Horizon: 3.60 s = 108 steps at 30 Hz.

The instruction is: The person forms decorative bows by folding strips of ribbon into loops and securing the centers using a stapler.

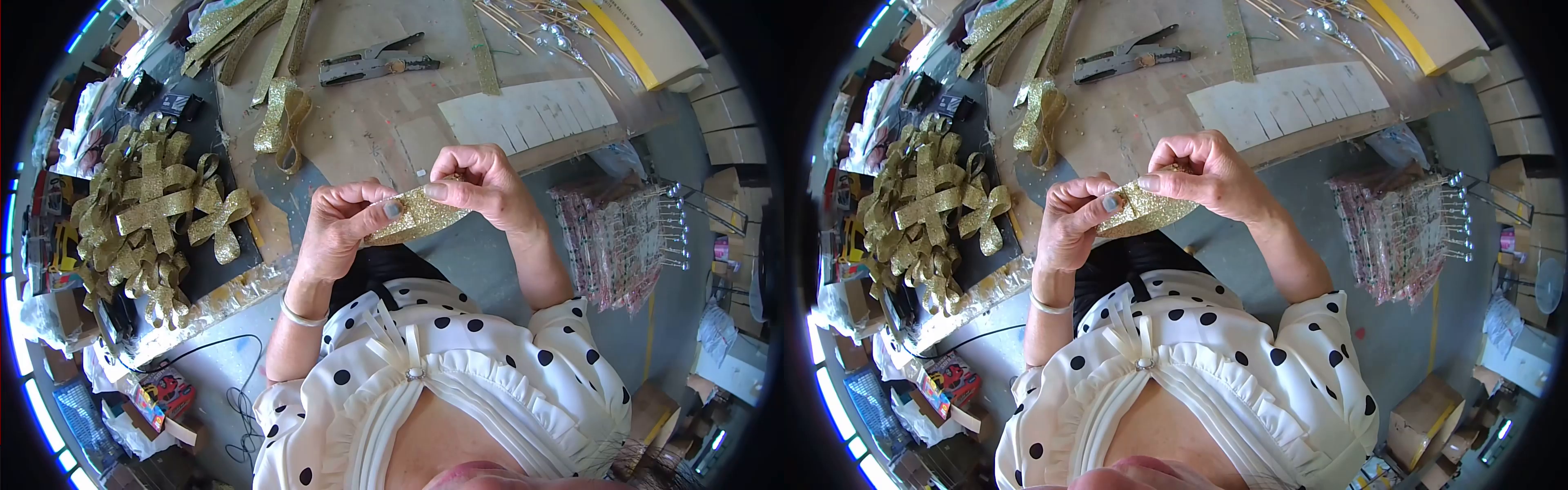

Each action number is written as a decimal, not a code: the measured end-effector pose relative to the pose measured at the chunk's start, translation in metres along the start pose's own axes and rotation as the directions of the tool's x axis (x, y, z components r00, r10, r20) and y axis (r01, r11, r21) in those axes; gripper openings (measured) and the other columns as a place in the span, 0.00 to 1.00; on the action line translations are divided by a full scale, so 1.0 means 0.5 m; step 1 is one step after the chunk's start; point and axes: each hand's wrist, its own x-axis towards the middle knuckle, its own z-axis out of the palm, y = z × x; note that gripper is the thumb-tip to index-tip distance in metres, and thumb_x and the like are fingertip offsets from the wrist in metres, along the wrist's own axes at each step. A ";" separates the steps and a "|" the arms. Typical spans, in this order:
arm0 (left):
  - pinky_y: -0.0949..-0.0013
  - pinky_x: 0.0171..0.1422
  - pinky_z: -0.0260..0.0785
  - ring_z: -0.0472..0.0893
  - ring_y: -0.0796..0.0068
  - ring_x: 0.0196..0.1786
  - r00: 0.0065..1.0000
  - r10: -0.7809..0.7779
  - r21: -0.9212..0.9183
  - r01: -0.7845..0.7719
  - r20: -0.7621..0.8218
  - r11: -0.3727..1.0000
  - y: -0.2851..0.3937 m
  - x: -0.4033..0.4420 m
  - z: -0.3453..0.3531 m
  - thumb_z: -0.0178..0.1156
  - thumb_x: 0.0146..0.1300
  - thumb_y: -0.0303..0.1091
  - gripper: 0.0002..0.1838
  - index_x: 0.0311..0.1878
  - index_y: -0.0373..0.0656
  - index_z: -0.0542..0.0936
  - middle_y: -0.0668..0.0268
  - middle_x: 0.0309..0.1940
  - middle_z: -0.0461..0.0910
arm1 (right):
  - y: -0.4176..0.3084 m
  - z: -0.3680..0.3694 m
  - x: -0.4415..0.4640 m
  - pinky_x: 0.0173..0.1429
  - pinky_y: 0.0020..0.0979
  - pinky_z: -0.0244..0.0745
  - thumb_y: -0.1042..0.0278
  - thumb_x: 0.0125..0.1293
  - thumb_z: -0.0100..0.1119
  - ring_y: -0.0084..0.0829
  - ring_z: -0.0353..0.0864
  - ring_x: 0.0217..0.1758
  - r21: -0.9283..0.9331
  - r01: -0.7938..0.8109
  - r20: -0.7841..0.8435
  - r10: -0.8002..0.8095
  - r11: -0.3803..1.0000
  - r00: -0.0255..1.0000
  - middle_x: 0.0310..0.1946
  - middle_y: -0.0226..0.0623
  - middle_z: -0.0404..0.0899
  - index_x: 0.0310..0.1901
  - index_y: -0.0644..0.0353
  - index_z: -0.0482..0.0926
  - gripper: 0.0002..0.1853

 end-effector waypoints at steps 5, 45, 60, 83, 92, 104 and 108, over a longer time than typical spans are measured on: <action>0.82 0.32 0.62 0.71 0.86 0.27 0.999 -0.022 0.012 0.023 -0.045 1.000 0.002 -0.001 0.002 0.63 0.53 0.23 0.03 0.32 0.37 0.82 0.72 0.25 0.76 | 0.001 -0.003 0.004 0.24 0.16 0.55 0.72 0.56 0.59 0.10 0.61 0.22 -0.025 0.011 0.009 -0.010 1.000 1.000 0.19 0.22 0.67 0.26 0.63 0.73 0.06; 0.78 0.36 0.64 0.73 0.83 0.30 0.993 0.056 0.176 -0.038 -0.102 0.984 -0.013 -0.012 -0.017 0.63 0.53 0.25 0.05 0.34 0.35 0.82 0.69 0.27 0.76 | 0.091 0.037 -0.004 0.26 0.14 0.62 0.73 0.58 0.61 0.10 0.66 0.23 0.024 -0.011 -0.046 0.012 1.000 0.999 0.22 0.23 0.74 0.32 0.65 0.78 0.05; 0.75 0.44 0.65 0.72 0.77 0.34 0.962 0.226 -0.109 -0.244 -0.153 0.964 -0.013 -0.029 -0.028 0.62 0.51 0.21 0.07 0.35 0.38 0.83 0.67 0.29 0.75 | 0.131 0.040 0.043 0.16 0.18 0.58 0.63 0.61 0.58 0.14 0.65 0.14 -0.078 -0.173 -0.166 0.158 0.982 0.973 0.16 0.27 0.71 0.31 0.66 0.75 0.12; 0.76 0.45 0.65 0.74 0.79 0.35 0.934 0.168 0.080 -0.150 -0.316 0.985 -0.030 -0.017 -0.010 0.62 0.54 0.24 0.04 0.34 0.38 0.83 0.66 0.33 0.79 | 0.072 0.041 0.048 0.19 0.15 0.64 0.70 0.57 0.61 0.13 0.70 0.16 0.197 -0.128 -0.078 0.145 0.972 0.986 0.18 0.26 0.75 0.28 0.63 0.78 0.06; 0.77 0.40 0.68 0.76 0.82 0.32 0.932 0.130 0.137 -0.088 -0.339 0.987 -0.022 -0.024 -0.006 0.62 0.55 0.25 0.05 0.34 0.36 0.82 0.65 0.30 0.81 | 0.075 0.042 0.033 0.25 0.17 0.69 0.69 0.60 0.58 0.17 0.73 0.20 0.208 -0.115 0.000 0.117 0.971 0.993 0.23 0.30 0.77 0.34 0.66 0.78 0.08; 0.80 0.40 0.67 0.75 0.84 0.33 0.855 0.229 0.194 -0.154 -0.466 0.969 -0.055 -0.019 0.012 0.62 0.56 0.25 0.04 0.34 0.34 0.81 0.68 0.28 0.80 | 0.070 0.065 0.029 0.23 0.17 0.71 0.73 0.59 0.59 0.15 0.74 0.21 0.009 -0.001 -0.173 0.002 1.000 0.985 0.21 0.29 0.75 0.29 0.66 0.77 0.06; 0.79 0.39 0.68 0.75 0.85 0.32 0.850 0.205 0.125 -0.165 -0.485 0.978 -0.058 -0.014 0.013 0.63 0.55 0.26 0.05 0.33 0.35 0.81 0.68 0.29 0.80 | 0.070 0.059 0.028 0.24 0.17 0.71 0.73 0.60 0.59 0.15 0.74 0.22 0.079 0.004 -0.177 0.010 0.997 0.984 0.21 0.30 0.75 0.29 0.66 0.77 0.06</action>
